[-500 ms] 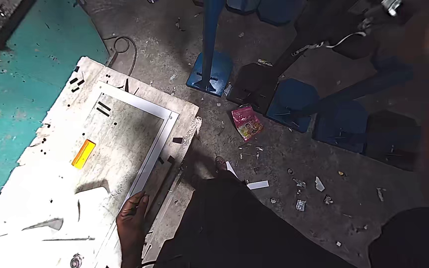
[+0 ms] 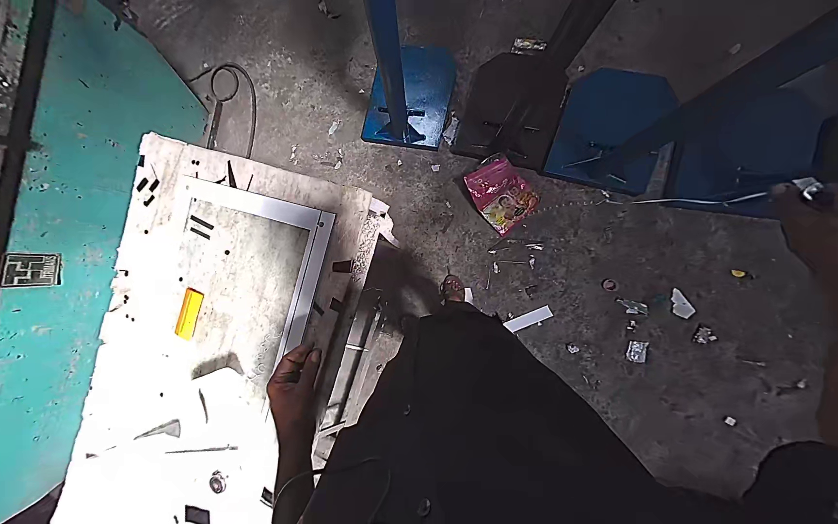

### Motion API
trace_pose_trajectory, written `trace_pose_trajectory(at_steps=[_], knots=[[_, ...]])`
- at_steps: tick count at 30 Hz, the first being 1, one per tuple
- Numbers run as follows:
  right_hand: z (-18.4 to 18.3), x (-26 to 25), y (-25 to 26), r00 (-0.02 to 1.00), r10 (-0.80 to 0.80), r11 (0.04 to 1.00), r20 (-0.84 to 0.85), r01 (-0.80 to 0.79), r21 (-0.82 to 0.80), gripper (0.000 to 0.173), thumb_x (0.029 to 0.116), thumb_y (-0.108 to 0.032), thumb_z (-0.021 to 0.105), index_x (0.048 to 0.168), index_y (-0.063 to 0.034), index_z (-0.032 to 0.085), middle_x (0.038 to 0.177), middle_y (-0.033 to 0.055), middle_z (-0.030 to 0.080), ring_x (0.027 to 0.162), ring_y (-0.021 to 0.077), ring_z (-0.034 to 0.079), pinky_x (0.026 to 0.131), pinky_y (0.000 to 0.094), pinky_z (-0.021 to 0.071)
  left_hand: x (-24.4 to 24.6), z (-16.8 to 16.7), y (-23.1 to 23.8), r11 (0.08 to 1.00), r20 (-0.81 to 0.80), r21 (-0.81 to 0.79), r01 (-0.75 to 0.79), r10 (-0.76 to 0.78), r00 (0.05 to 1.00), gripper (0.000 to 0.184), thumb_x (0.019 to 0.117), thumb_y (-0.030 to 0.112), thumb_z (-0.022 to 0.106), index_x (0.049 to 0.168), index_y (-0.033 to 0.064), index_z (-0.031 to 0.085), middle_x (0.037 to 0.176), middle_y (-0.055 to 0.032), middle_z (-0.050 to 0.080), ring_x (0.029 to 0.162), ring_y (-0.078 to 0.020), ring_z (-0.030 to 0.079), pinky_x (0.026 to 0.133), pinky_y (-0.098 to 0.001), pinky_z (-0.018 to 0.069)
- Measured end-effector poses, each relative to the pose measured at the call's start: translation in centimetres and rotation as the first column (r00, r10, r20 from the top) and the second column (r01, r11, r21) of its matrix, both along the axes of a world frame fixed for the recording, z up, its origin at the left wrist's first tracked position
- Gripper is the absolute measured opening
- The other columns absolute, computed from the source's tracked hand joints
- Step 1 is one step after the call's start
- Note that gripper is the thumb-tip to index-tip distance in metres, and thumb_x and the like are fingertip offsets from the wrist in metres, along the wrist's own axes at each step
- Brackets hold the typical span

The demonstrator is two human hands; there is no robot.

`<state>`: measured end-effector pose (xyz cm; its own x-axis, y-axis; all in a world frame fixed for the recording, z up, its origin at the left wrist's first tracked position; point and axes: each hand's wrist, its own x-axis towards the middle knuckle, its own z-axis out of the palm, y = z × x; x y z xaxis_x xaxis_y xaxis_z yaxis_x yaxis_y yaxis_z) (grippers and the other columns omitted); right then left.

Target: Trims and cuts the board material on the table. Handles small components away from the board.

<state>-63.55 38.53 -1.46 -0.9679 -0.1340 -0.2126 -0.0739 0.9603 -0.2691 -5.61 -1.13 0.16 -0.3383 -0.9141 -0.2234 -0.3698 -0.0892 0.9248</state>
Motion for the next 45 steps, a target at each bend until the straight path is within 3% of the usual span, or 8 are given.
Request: trace_pose_trajectory(at_steps=[8, 13, 17, 20, 22, 27, 37, 45], knots=[[-4.1, 0.8, 5.0, 0.984, -0.136, 0.946, 0.115, 0.095, 0.31, 0.043, 0.0958, -0.015, 0.064, 0.138, -0.0045, 0.059, 0.122, 0.045, 0.058, 0.111, 0.0693, 0.055, 0.078, 0.0871, 0.0384, -7.1, 0.9, -2.7, 0.962, 0.025, -0.05, 0.268, -0.267, 0.963, 0.024, 0.0942, 0.005, 0.066, 0.116, -0.0047, 0.068, 0.099, -0.0053, 0.075, 0.085, -0.0111, 0.071, 0.077, -0.0264, 0.0599], [-4.0, 1.2, 5.9, 0.955, -0.295, 0.941, 0.038, 0.283, 0.186, 0.046, 0.0972, -0.037, 0.063, 0.123, 0.0011, 0.063, 0.118, 0.043, 0.06, 0.112, 0.0654, 0.056, 0.083, 0.084, 0.0392, -9.4, 1.2, -3.2, 0.94, 0.031, -0.079, 0.331, -0.329, 0.944, 0.024, 0.0948, 0.004, 0.065, 0.117, -0.0044, 0.066, 0.096, -0.0036, 0.075, 0.083, -0.0104, 0.07, 0.075, -0.0255, 0.0594], [-5.5, 1.5, 6.8, 0.942, -0.284, 0.948, 0.181, 0.246, 0.204, 0.071, 0.0949, -0.047, 0.07, 0.143, -0.0002, 0.047, 0.125, 0.0455, 0.056, 0.116, 0.069, 0.052, 0.086, 0.0868, 0.0367, -10.4, 1.6, -3.4, 0.942, 0.061, -0.08, 0.326, -0.322, 0.945, 0.025, 0.0953, 0.005, 0.065, 0.118, -0.004, 0.066, 0.096, -0.0029, 0.075, 0.084, -0.0098, 0.07, 0.075, -0.0249, 0.0592], [-9.1, 3.3, 6.7, 0.944, -0.182, 0.983, 0.274, 0.169, 0.073, 0.075, 0.105, -0.063, 0.036, 0.127, 0.0052, 0.059, 0.117, 0.0392, 0.062, 0.111, 0.0583, 0.061, 0.088, 0.077, 0.0445, -11.3, 1.4, -3.2, 0.946, 0.084, -0.102, 0.307, -0.299, 0.95, 0.024, 0.0949, 0.005, 0.064, 0.118, -0.0037, 0.066, 0.1, -0.002, 0.075, 0.087, -0.0084, 0.071, 0.077, -0.0255, 0.0601], [-11.1, 5.4, 2.4, 0.884, -0.123, 0.944, 0.452, 0.245, -0.222, 0.064, 0.1105, -0.049, 0.033, 0.139, 0.004, 0.055, 0.127, 0.0289, 0.062, 0.109, 0.0365, 0.064, 0.096, 0.0563, 0.0491, -10.8, 1.6, -3.5, 0.959, 0.095, -0.161, 0.233, -0.22, 0.971, 0.02, 0.094, 0.002, 0.065, 0.112, -0.0049, 0.069, 0.099, -0.0041, 0.075, 0.087, -0.0094, 0.071, 0.08, -0.0277, 0.061], [-11.4, 11.2, -8.8, 0.788, 0.109, 0.811, 0.606, 0.282, -0.512, 0.032, 0.1064, -0.026, 0.051, 0.122, 0.0006, 0.058, 0.089, 0.0046, 0.068, 0.065, 0.0101, 0.065, 0.062, 0.032, 0.0594, -9.9, 0.4, -4.7, 0.926, 0.192, -0.343, 0.156, -0.094, 0.977, 0.012, 0.0906, 0.017, 0.074, 0.085, 0.0071, 0.075, 0.083, 0.0008, 0.073, 0.075, -0.0059, 0.067, 0.07, -0.0236, 0.0566], [-3.0, 20.8, -31.8, 0.72, 0.57, 0.655, 0.396, -0.107, -0.748, 0.023, 0.1005, -0.028, 0.06, 0.111, -0.0082, 0.067, 0.082, -0.0008, 0.076, 0.054, 0.0139, 0.069, 0.043, 0.0313, 0.0577, -8.5, -4.1, -15.3, 0.742, 0.539, -0.411, 0.529, -0.27, 0.798, 0.024, 0.0991, 0.033, 0.064, 0.109, 0.0166, 0.079, 0.103, -0.0002, 0.077, 0.101, -0.0127, 0.07, 0.095, -0.0355, 0.0553], [-4.3, 29.2, -45.1, 0.723, 0.643, 0.53, 0.254, -0.18, -0.829, 0.019, 0.0958, -0.021, 0.071, 0.111, -0.0084, 0.074, 0.089, -0.0045, 0.075, 0.066, 0.0029, 0.068, 0.057, 0.022, 0.0591, -10.4, -9.0, -20.1, 0.571, 0.557, -0.44, 0.693, -0.432, 0.709, 0.026, 0.1006, 0.031, 0.062, 0.122, 0.026, 0.076, 0.075, -0.0031, 0.067, 0.073, -0.0201, 0.063, 0.068, -0.0351, 0.0518]])
